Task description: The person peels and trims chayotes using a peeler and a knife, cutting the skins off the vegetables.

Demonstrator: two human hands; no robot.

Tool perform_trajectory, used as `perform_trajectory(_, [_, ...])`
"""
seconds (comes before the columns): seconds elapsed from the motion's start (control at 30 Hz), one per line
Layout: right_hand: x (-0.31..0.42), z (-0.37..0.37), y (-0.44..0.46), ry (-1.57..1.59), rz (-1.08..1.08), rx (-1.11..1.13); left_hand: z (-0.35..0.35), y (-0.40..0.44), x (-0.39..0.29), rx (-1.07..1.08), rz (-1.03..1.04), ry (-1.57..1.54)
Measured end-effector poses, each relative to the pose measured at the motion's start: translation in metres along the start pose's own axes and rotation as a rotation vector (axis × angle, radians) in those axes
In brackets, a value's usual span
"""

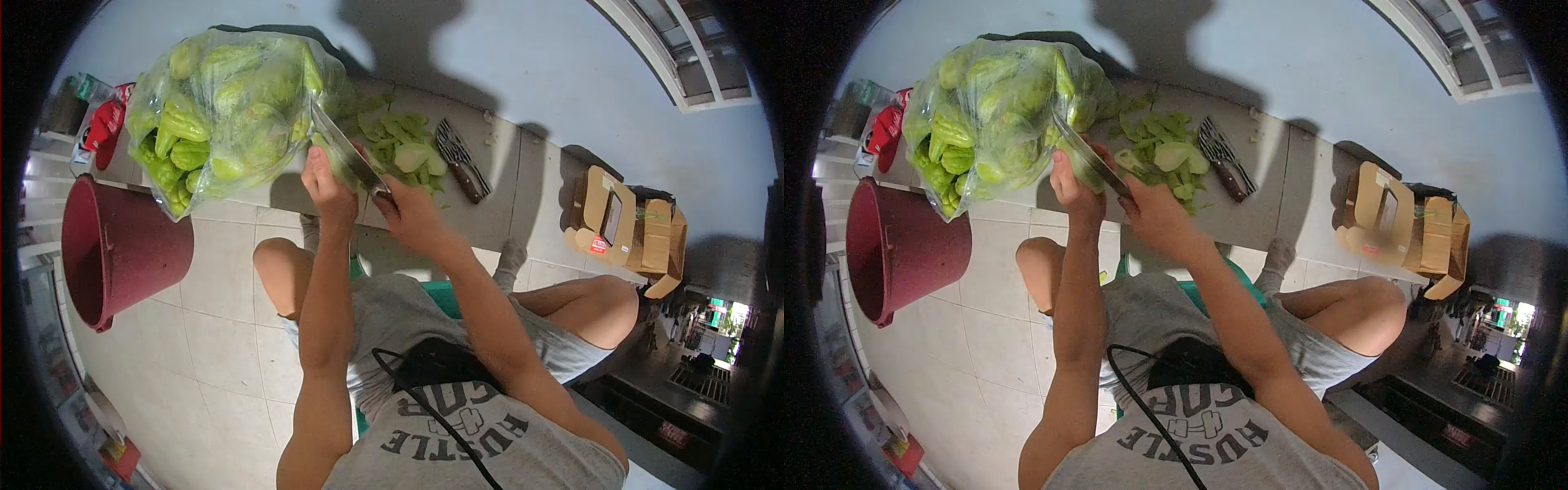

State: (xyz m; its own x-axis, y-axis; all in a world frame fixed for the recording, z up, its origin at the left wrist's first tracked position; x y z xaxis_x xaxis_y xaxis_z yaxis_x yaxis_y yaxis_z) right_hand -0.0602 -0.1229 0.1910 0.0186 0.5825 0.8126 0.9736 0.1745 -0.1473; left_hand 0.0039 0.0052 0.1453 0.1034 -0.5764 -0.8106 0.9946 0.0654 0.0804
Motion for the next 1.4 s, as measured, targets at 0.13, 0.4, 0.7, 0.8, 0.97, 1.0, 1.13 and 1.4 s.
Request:
perform_trajectory(0.13, [0.002,-0.014,0.000,-0.092,-0.034,-0.005,-0.001,0.002,0.006,0.034,-0.051,-0.068])
perform_trajectory(0.4, [-0.024,-0.018,-0.002,-0.006,-0.003,-0.081,0.008,0.000,0.024,0.062,-0.278,-0.370])
perform_trajectory(0.7, [-0.024,0.000,-0.030,-0.341,0.001,-0.221,0.002,0.010,0.034,0.030,-0.307,-0.690])
perform_trajectory(0.8, [-0.025,0.016,-0.037,-0.432,-0.020,-0.208,-0.002,0.008,0.037,-0.008,-0.228,-0.597])
perform_trajectory(0.97, [-0.015,0.026,-0.039,-0.465,-0.036,-0.166,-0.002,0.005,0.029,-0.030,-0.163,-0.537])
perform_trajectory(1.0, [-0.013,0.027,-0.040,-0.468,-0.034,-0.158,-0.004,0.004,0.028,-0.053,-0.151,-0.496])
perform_trajectory(1.13, [-0.013,0.033,-0.039,-0.538,-0.073,-0.128,-0.008,0.004,0.024,-0.084,-0.123,-0.465])
perform_trajectory(1.4, [-0.009,0.039,-0.029,-0.425,-0.084,-0.176,-0.003,-0.004,0.015,-0.129,-0.098,-0.380])
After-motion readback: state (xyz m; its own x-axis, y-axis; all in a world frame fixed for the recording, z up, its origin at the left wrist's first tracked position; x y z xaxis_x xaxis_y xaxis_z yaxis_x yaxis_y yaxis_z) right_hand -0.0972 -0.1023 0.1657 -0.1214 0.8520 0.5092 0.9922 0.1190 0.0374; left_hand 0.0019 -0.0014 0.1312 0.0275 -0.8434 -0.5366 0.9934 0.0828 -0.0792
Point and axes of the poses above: each hand's wrist, its own y-axis towards the middle knuckle, its own z-axis out of the palm, x = y × z, the point moved 8 cm from there along y, towards the middle knuckle, and after that the axes turned 3 degrees about x, right-handed, at the moved point
